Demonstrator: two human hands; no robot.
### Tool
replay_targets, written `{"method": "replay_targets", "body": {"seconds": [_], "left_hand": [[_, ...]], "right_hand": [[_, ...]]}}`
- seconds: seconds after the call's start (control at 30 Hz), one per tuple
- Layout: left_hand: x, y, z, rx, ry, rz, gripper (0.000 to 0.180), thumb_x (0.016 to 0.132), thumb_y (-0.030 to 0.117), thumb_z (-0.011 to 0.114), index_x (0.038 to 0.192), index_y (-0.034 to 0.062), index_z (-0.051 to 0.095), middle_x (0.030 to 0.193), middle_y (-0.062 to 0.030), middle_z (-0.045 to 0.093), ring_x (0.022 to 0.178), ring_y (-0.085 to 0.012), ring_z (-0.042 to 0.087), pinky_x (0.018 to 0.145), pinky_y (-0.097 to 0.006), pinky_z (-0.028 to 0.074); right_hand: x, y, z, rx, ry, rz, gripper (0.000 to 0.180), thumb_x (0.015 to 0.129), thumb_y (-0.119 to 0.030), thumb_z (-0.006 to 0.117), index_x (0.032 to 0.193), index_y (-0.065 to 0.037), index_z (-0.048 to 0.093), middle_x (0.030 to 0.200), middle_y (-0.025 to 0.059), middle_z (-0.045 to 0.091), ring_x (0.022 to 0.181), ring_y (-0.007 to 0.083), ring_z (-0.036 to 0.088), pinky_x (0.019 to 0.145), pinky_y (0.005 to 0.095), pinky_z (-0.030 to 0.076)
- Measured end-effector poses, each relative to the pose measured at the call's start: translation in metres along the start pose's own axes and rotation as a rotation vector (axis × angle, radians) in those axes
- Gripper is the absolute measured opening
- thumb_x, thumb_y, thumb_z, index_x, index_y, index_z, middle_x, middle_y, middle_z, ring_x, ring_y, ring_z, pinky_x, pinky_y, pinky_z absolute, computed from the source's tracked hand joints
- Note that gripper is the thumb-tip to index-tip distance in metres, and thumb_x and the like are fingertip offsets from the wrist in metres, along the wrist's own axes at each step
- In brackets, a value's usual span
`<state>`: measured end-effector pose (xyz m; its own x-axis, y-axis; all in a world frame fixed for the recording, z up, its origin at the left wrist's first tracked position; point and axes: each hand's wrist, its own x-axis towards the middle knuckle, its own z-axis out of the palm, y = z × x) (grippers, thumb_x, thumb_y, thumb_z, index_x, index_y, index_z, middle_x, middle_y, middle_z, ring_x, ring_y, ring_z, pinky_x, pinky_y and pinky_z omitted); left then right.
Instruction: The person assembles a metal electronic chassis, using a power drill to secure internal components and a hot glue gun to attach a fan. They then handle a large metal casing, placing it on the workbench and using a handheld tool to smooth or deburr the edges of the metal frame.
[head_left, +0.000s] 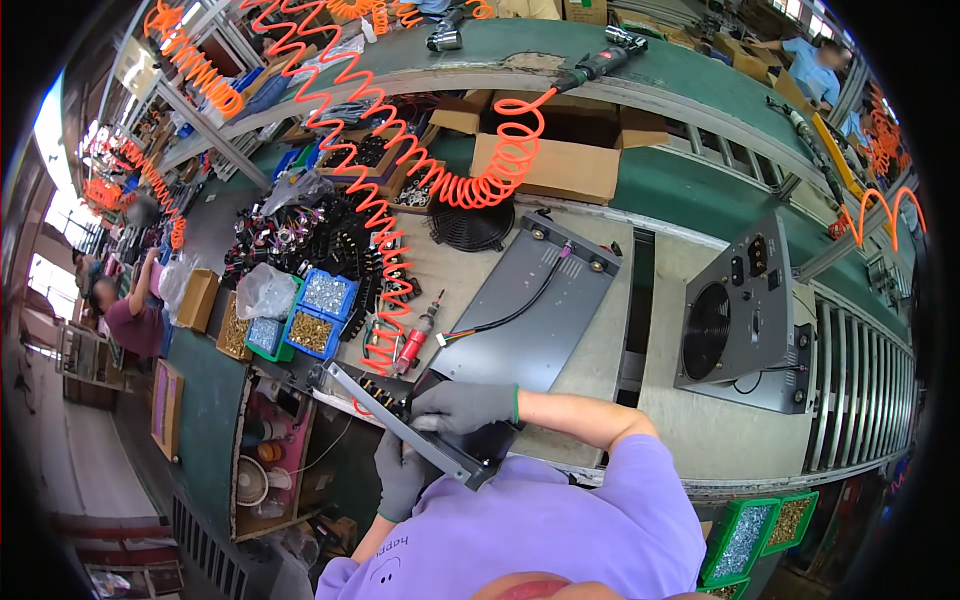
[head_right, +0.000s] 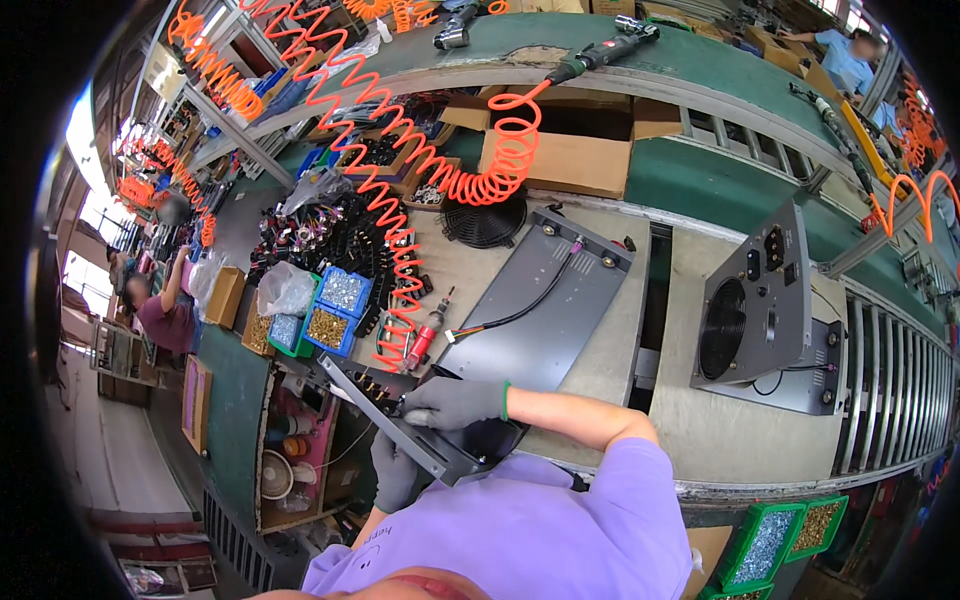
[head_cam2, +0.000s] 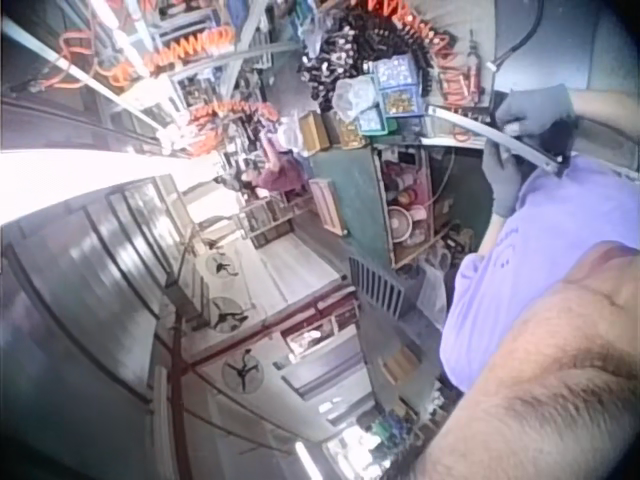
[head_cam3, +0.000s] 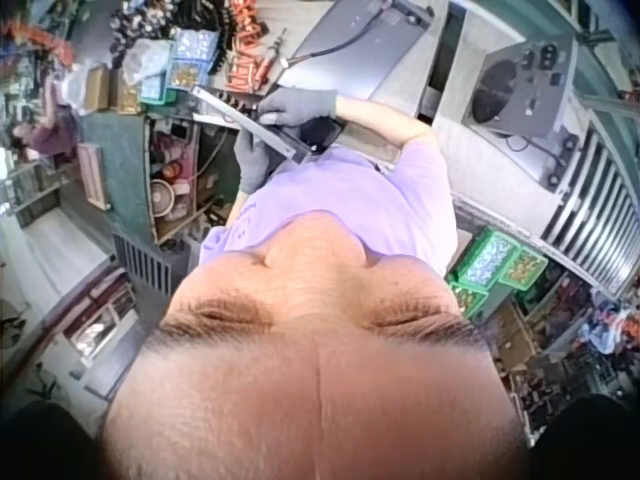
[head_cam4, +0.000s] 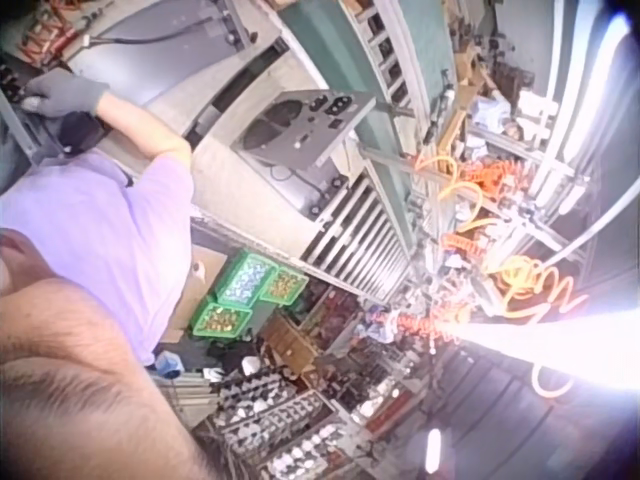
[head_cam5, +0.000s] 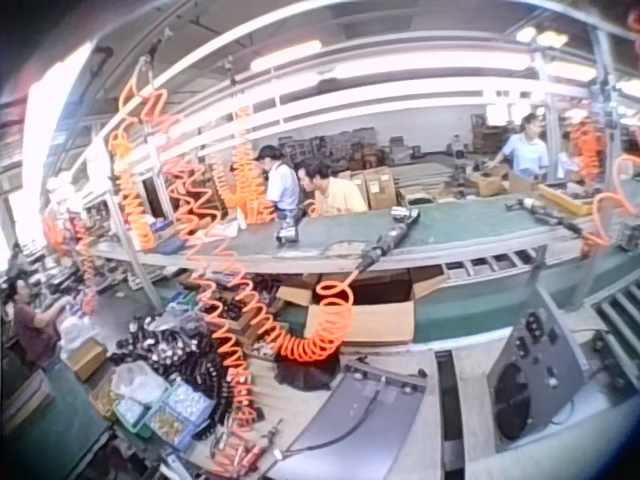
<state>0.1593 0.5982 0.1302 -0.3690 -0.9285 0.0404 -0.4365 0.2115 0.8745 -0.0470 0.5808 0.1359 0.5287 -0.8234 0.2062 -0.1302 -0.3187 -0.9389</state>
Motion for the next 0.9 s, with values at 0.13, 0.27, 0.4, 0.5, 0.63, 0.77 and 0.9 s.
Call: {"method": "replay_targets", "body": {"seconds": [0.13, 0.27, 0.4, 0.5, 0.63, 0.77, 0.9], "left_hand": [[0.000, 0.007, -0.001, 0.030, -0.013, -0.001, 0.035, 0.086, 0.007, 0.044, 0.115, -0.0097, 0.052, 0.098, -0.0228, 0.061, 0.090, -0.0291, 0.061, 0.081, -0.034, 0.046], [0.000, 0.007, -0.001, -0.009, -0.024, -0.005, 0.028, 0.085, 0.006, 0.044, 0.107, -0.0085, 0.054, 0.089, -0.0203, 0.061, 0.082, -0.0271, 0.061, 0.075, -0.034, 0.047], [0.002, 0.020, 0.001, 0.011, 0.010, 0.012, 0.023, 0.085, 0.006, 0.044, 0.100, -0.0069, 0.055, 0.081, -0.0180, 0.059, 0.074, -0.0256, 0.058, 0.069, -0.034, 0.046], [0.001, 0.011, -0.001, 0.018, -0.013, 0.005, 0.024, 0.085, 0.007, 0.044, 0.101, -0.0071, 0.055, 0.083, -0.0192, 0.059, 0.075, -0.0276, 0.059, 0.070, -0.035, 0.047], [0.002, 0.000, 0.001, 0.021, -0.001, 0.034, 0.026, 0.085, 0.008, 0.045, 0.103, -0.0071, 0.055, 0.086, -0.0207, 0.060, 0.079, -0.0312, 0.061, 0.072, -0.036, 0.047], [0.001, -0.003, 0.003, 0.000, 0.010, 0.005, 0.028, 0.085, 0.009, 0.046, 0.105, -0.0070, 0.055, 0.090, -0.0220, 0.060, 0.083, -0.0332, 0.061, 0.075, -0.037, 0.047], [-0.001, 0.002, 0.003, 0.014, 0.053, 0.037, 0.027, 0.085, 0.010, 0.046, 0.105, -0.0064, 0.055, 0.090, -0.0223, 0.060, 0.084, -0.0325, 0.062, 0.076, -0.037, 0.047]], "right_hand": [[-0.002, -0.005, 0.002, -0.019, 0.016, 0.070, 0.027, 0.093, -0.026, 0.050, 0.097, 0.000, 0.059, 0.090, 0.0159, 0.061, 0.086, 0.0274, 0.060, 0.076, 0.0378, 0.047], [-0.007, -0.011, -0.002, 0.117, 0.093, 0.108, 0.027, 0.091, -0.026, 0.054, 0.101, -0.002, 0.060, 0.097, 0.0133, 0.063, 0.091, 0.0245, 0.061, 0.081, 0.0359, 0.047], [-0.008, -0.001, -0.006, 0.078, 0.012, 0.111, 0.028, 0.090, -0.027, 0.055, 0.104, -0.003, 0.060, 0.099, 0.0124, 0.063, 0.093, 0.0235, 0.061, 0.082, 0.0352, 0.048], [-0.004, -0.001, -0.005, 0.003, -0.033, 0.112, 0.027, 0.090, -0.026, 0.055, 0.105, -0.003, 0.060, 0.099, 0.0125, 0.063, 0.092, 0.0236, 0.061, 0.082, 0.0353, 0.048], [0.002, -0.016, -0.012, -0.052, -0.107, 0.172, 0.028, 0.091, -0.025, 0.054, 0.108, -0.004, 0.059, 0.099, 0.0127, 0.063, 0.092, 0.0239, 0.061, 0.082, 0.0351, 0.048], [-0.008, -0.012, -0.001, 0.037, 0.066, 0.161, 0.030, 0.090, -0.027, 0.054, 0.110, -0.005, 0.058, 0.100, 0.0134, 0.063, 0.093, 0.0245, 0.061, 0.082, 0.0354, 0.047], [-0.005, -0.015, -0.004, -0.030, -0.019, 0.212, 0.029, 0.088, -0.027, 0.055, 0.107, -0.004, 0.060, 0.097, 0.0143, 0.063, 0.092, 0.0244, 0.061, 0.082, 0.0351, 0.047]]}}
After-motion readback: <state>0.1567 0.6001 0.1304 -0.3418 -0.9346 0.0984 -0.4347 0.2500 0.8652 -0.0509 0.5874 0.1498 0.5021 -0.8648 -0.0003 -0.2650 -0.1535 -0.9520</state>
